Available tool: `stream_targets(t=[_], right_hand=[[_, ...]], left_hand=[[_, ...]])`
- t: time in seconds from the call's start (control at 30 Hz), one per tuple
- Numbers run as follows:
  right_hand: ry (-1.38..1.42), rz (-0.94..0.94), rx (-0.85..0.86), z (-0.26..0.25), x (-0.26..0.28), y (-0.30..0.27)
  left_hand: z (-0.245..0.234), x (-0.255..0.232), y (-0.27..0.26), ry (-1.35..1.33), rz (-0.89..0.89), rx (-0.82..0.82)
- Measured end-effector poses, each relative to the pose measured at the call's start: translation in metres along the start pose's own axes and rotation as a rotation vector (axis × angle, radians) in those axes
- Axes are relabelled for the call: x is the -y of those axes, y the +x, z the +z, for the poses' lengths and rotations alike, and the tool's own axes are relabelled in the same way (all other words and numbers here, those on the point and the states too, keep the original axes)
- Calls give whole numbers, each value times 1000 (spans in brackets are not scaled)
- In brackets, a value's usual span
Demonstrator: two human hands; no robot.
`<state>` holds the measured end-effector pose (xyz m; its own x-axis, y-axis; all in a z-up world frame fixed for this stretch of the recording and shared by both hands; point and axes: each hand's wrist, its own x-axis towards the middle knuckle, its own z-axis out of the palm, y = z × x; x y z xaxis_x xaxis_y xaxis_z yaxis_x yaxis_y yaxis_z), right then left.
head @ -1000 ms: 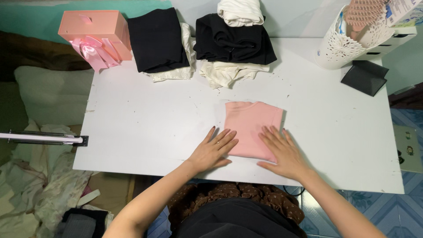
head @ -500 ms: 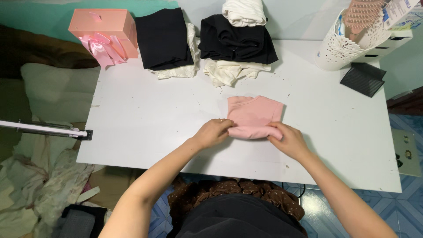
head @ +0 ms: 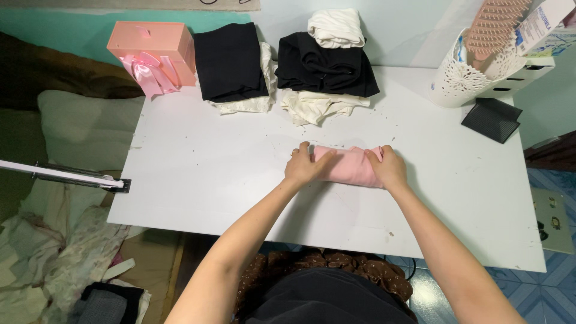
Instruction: The person folds several garments on a white table, including a white top, a white skirt, a black pleated skirt, and a pink short-sleeved top. Each item is smoothed, folded into a compact rectangle, and stacked on the table.
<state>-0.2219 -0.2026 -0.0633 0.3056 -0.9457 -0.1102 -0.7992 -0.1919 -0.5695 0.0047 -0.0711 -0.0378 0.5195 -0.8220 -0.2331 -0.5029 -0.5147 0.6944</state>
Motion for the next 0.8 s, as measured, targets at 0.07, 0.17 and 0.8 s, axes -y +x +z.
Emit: stream_targets(t=[0.07, 0.17, 0.8], right_hand=[[-49, 69, 23, 3, 6, 6], [-125, 128, 29, 1, 16, 11], [93, -466, 720, -58, 90, 6]], left_hand=[[2, -4, 3, 67, -61, 91], [9, -6, 11, 118, -92, 154], [-46, -31, 13, -510, -9, 502]])
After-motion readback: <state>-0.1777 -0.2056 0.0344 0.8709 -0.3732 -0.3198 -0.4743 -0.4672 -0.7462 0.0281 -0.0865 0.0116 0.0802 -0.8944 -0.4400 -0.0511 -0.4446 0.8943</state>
